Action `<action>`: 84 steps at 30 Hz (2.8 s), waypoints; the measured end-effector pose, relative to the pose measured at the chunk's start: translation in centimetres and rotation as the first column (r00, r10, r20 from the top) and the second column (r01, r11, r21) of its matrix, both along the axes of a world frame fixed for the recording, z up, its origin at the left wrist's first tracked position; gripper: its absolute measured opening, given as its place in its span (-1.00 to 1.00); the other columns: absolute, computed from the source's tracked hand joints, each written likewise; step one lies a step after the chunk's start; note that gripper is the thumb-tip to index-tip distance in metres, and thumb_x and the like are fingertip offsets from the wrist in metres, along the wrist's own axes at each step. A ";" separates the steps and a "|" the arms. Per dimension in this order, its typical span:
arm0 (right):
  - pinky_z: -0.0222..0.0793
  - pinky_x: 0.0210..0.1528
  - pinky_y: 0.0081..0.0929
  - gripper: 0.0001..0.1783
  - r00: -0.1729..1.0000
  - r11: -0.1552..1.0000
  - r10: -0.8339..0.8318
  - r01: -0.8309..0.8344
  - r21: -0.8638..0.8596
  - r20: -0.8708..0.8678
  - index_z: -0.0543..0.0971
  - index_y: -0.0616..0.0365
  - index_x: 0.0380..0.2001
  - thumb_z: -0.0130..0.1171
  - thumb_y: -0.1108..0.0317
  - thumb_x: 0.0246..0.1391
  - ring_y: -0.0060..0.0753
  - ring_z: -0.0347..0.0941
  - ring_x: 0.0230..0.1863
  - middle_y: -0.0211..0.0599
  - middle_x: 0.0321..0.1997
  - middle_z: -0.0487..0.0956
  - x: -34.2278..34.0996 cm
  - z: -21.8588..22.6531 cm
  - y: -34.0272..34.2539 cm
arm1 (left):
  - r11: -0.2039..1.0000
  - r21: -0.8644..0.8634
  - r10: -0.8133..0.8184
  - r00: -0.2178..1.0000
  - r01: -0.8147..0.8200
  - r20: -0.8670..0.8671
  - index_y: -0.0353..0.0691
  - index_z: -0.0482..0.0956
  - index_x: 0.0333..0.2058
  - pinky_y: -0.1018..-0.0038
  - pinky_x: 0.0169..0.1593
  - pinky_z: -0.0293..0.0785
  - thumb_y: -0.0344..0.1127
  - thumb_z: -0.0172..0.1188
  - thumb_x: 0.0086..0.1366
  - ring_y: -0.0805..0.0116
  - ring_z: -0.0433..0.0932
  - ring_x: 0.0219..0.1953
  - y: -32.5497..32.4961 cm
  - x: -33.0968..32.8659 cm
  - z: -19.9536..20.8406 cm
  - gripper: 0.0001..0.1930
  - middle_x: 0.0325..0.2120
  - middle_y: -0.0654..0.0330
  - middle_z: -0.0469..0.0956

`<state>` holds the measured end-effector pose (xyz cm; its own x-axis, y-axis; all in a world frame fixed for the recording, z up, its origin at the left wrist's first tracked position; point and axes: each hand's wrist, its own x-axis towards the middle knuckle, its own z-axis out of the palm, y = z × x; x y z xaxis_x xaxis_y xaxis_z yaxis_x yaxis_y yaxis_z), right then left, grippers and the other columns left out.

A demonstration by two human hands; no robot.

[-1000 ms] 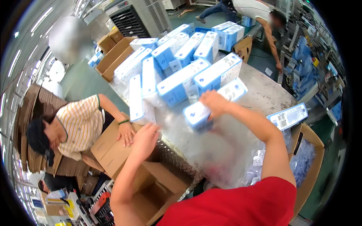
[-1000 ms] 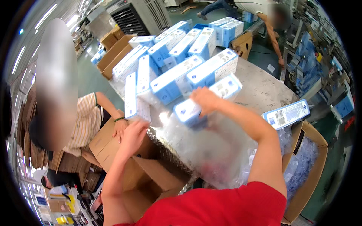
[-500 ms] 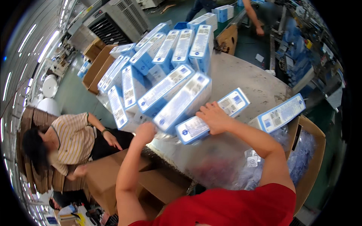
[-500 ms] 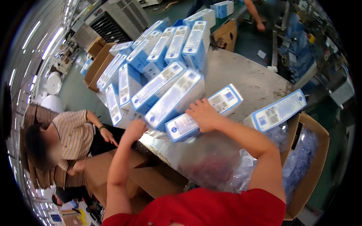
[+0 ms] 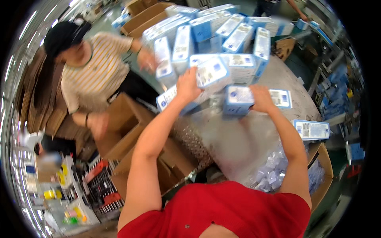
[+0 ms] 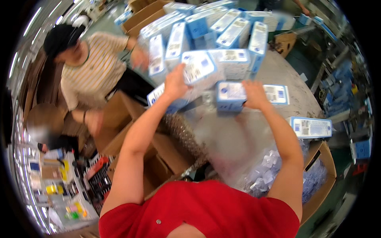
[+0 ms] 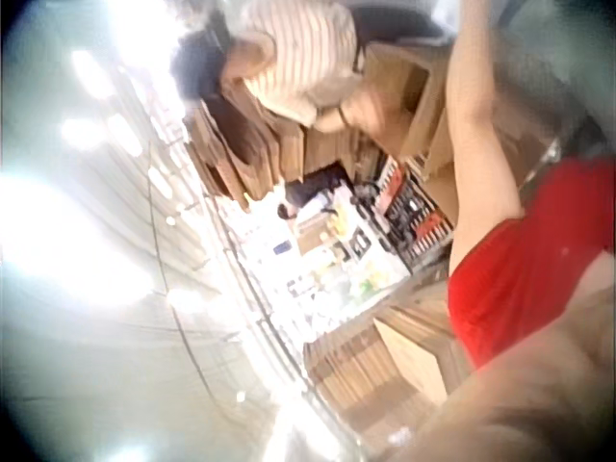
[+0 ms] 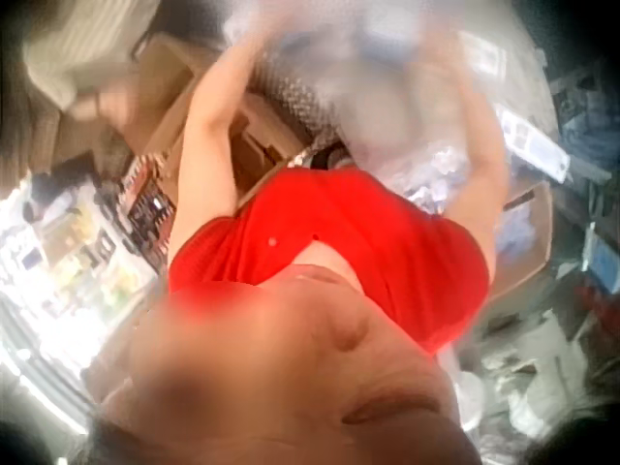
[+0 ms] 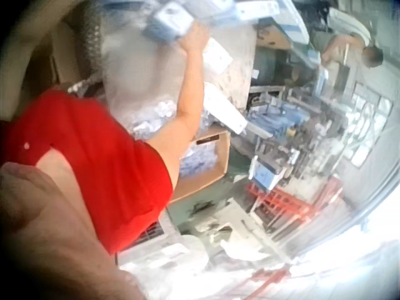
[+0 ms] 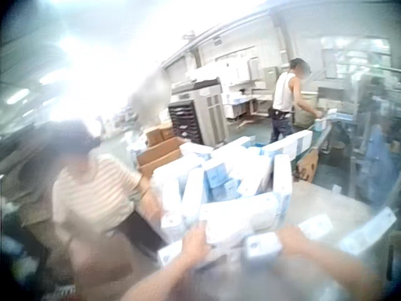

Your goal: The person packs blue-and-white packages into cardboard boxes, occasionally adding bubble wrap, and slides the boxes onto a conveyor belt.

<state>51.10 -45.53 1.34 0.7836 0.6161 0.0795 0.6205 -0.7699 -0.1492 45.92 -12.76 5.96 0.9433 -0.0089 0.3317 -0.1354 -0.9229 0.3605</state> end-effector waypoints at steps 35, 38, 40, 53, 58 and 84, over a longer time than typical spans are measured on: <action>0.46 -0.26 -0.13 -0.85 0.754 0.766 0.640 -0.641 0.050 -0.145 0.57 0.10 -0.46 0.19 0.33 -0.19 -0.12 0.54 -0.28 -0.15 -0.38 0.57 -24.7 0.1 29.5 | 0.863 -0.421 -0.492 0.273 0.280 -0.826 -0.36 0.36 0.09 0.28 0.11 0.34 0.04 0.22 0.13 -0.03 0.41 0.08 5.8 -36.6 -19.8 -0.32 0.04 -0.13 0.42; 0.32 0.06 -0.20 -0.39 0.931 0.874 0.349 -0.366 0.320 0.111 0.46 0.18 -0.08 0.34 0.31 -0.33 0.03 0.35 0.05 -0.06 -0.07 0.48 -8.5 3.8 21.1 | 0.629 -0.708 -0.776 0.295 0.320 -0.557 -0.36 0.48 -0.02 0.43 -0.14 0.50 -0.17 0.16 0.27 0.23 0.61 -0.21 6.1 -29.4 -7.8 -0.58 -0.26 0.06 0.63; 0.11 0.25 -0.15 0.06 0.945 0.969 0.231 -0.246 0.037 0.230 0.31 0.16 0.14 0.51 0.15 -0.57 0.02 0.19 0.22 -0.03 0.14 0.35 1.2 2.0 14.1 | 0.555 -0.796 -0.806 0.393 0.241 -0.442 -0.34 0.54 -0.10 0.51 -0.19 0.49 -0.32 0.14 0.26 0.47 0.58 -0.28 4.6 -23.0 -1.0 -0.71 -0.33 0.13 0.63; 0.38 -0.07 -0.10 -0.15 0.963 0.984 -0.170 0.156 -0.082 -0.207 0.38 0.27 -0.09 0.44 -0.06 -0.41 0.02 0.42 -0.04 0.03 -0.14 0.48 -6.7 1.7 3.3 | 0.996 0.065 0.077 0.918 -0.056 -0.390 -0.36 -0.03 0.24 0.13 0.06 0.38 0.09 0.38 -0.10 -0.19 0.40 0.05 3.9 12.6 -6.0 0.07 0.07 -0.34 0.27; 0.41 -0.07 -0.18 -0.16 0.818 0.858 -0.510 0.506 -0.090 -0.266 0.32 0.32 -0.04 0.38 -0.01 -0.34 0.02 0.46 -0.08 0.05 -0.11 0.49 -6.6 2.1 -1.5 | 0.949 0.252 0.005 0.792 0.188 -0.610 -0.46 -0.24 0.28 0.12 0.14 0.30 0.04 0.39 -0.14 -0.29 0.31 0.10 0.8 2.2 -1.7 0.22 0.13 -0.38 0.16; 0.36 0.01 -0.41 -0.14 0.950 0.676 0.296 -0.138 0.724 -0.095 0.36 0.20 0.11 0.49 0.23 -0.34 -0.42 0.43 -0.07 -0.29 -0.09 0.52 -18.2 16.3 18.9 | 0.924 -0.373 -0.348 0.583 0.081 -0.734 -0.30 0.29 0.06 0.24 0.07 0.40 0.01 0.43 -0.08 -0.01 0.48 0.01 8.9 -41.0 -14.1 -0.20 -0.06 -0.07 0.49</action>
